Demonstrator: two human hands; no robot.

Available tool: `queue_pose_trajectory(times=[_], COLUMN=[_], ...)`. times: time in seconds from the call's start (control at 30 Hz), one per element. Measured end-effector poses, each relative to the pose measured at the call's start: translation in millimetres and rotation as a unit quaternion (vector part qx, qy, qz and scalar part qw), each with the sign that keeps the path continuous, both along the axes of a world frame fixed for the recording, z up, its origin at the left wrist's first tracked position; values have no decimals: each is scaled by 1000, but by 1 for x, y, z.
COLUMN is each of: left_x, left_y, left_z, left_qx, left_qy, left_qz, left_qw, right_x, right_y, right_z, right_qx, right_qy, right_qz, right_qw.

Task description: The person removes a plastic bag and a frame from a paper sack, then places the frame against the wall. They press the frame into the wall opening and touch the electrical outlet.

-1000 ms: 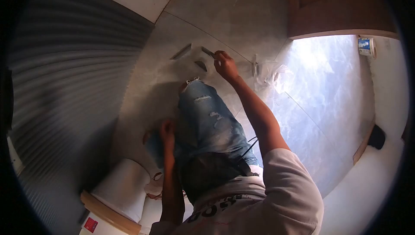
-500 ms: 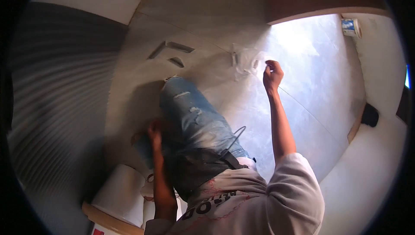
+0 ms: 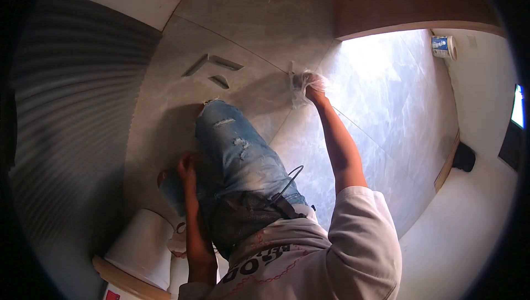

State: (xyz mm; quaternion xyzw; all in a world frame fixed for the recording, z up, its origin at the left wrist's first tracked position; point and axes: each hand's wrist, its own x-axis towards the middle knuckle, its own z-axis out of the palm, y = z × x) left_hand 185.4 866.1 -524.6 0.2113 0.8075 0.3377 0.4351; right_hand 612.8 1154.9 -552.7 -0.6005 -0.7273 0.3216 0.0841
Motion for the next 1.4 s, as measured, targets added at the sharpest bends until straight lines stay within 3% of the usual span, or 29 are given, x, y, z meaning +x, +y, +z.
queue_pose_trajectory(times=[0.17,0.23,0.3,0.4,0.53,0.63,0.7,0.77,0.83,0.97,1.13,1.4], left_x=[1,1,1,1,3,3,1,0,0,-2,2,0], left_y=[2,2,3,4,5,2,1,0,1,-2,6,9], left_z=[3,1,1,5,6,-1,-5,-6,-3,-7,4,9], left_qx=[-29,-28,-27,-42,-29,0,23,25,20,18,18,-7], left_qy=[-5,-6,-6,9,-19,-51,-68,-58,-58,-71,-36,-1], left_qz=[-3,-5,-6,-12,10,26,27,4,4,19,-4,-37], left_qw=[1000,1000,1000,999,999,998,997,998,998,997,999,999], right_x=[15,11,10,11,7,14,24,33,35,30,16,-64], right_y=[2,2,2,0,-3,-13,-26,-35,-44,-52,-77,-93], right_z=[-54,-49,-48,-48,-21,2,10,7,19,47,81,170], right_qx=[31,40,-36,12,3,-1,-93,-51,-173,-187,-74,-145], right_qy=[-70,-79,-111,-62,-36,-106,67,75,287,305,248,356], right_qz=[9,4,-71,-84,-86,-9,-163,-164,-333,-372,-503,-362], right_qw=[997,996,991,994,996,994,980,982,881,856,825,849])
